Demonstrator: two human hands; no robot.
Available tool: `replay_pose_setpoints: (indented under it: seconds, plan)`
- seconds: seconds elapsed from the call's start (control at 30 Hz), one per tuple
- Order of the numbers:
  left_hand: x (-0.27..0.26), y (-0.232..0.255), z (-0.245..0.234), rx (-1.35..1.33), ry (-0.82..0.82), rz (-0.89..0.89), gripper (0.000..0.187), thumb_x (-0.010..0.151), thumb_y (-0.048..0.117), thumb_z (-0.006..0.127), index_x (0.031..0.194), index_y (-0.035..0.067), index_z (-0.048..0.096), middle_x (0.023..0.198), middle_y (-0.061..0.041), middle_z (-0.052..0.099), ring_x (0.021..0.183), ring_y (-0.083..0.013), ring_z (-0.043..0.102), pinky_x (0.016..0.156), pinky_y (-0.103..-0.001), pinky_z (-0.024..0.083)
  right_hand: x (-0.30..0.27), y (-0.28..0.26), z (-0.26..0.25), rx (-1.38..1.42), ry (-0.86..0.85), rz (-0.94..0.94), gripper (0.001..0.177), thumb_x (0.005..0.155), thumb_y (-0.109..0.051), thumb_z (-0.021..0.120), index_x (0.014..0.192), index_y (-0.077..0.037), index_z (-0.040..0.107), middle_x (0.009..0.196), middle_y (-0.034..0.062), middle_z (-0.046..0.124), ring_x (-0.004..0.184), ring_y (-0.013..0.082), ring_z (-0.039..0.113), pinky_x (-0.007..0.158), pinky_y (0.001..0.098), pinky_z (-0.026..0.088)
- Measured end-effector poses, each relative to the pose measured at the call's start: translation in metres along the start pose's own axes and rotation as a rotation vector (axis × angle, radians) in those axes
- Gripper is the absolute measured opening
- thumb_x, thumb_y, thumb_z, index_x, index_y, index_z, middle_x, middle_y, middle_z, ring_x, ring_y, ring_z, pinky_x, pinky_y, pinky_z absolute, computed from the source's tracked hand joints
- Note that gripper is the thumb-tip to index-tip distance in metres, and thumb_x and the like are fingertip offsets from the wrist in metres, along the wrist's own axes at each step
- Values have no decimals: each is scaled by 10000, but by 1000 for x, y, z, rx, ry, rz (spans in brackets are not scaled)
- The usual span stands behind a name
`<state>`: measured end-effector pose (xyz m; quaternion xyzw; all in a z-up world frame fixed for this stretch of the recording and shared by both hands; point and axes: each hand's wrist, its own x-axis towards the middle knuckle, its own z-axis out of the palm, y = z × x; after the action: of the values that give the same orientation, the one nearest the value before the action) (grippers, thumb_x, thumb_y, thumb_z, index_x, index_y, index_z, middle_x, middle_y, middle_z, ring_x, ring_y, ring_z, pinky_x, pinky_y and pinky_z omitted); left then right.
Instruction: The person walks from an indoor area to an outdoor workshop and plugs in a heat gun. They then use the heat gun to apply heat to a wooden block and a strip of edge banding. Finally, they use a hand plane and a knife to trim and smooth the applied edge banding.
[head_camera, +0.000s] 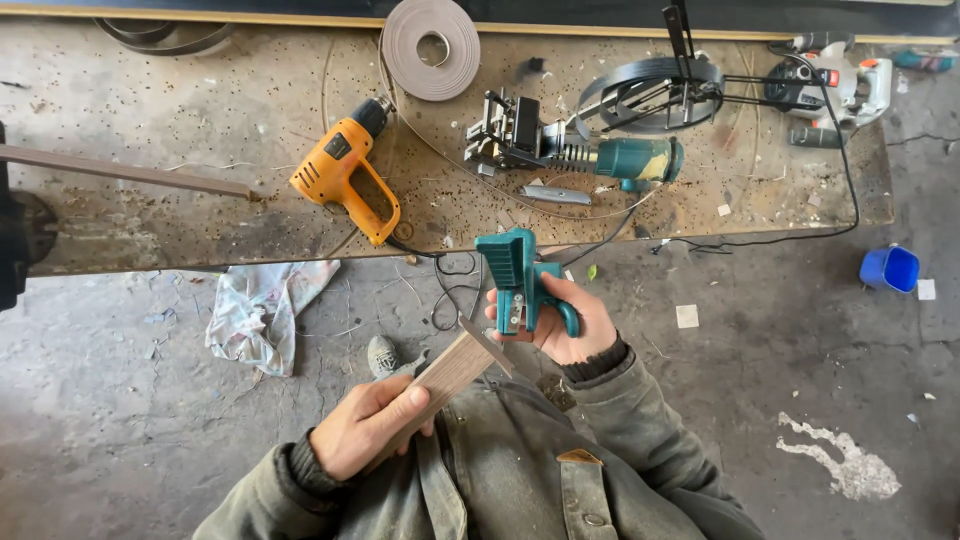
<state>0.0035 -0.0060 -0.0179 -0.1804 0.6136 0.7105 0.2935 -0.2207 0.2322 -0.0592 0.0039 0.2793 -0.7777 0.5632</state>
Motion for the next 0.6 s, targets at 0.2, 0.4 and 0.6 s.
replay_pose_setpoints:
  seconds: [0.2, 0.4, 0.6]
  plan:
    - [2, 11, 15, 205, 100, 242, 499, 854, 469, 869, 903, -2, 710, 710, -53, 626, 656, -58, 561, 570, -319, 500, -1, 8, -11, 88, 35, -68, 581, 1094, -353, 409, 1498, 63, 426, 1401, 289, 583, 1275, 429, 598, 1047, 598, 504]
    - [0, 16, 16, 532, 294, 377, 553, 715, 465, 862, 1008, 31, 685, 683, -144, 706, 585, -244, 711, 534, -361, 525, -6, 6, -6, 51, -9, -163, 619, 1089, -355, 456, 1543, 58, 379, 1449, 300, 533, 1302, 433, 585, 1062, 597, 506]
    - [3, 13, 13, 541, 278, 527, 585, 838, 420, 756, 1239, 9, 645, 936, -188, 746, 743, -296, 746, 647, -372, 574, -8, -7, 13, -88, -63, -276, 703, 1057, -422, 551, 1576, 3, 341, 1428, 303, 549, 1263, 437, 612, 1035, 588, 529]
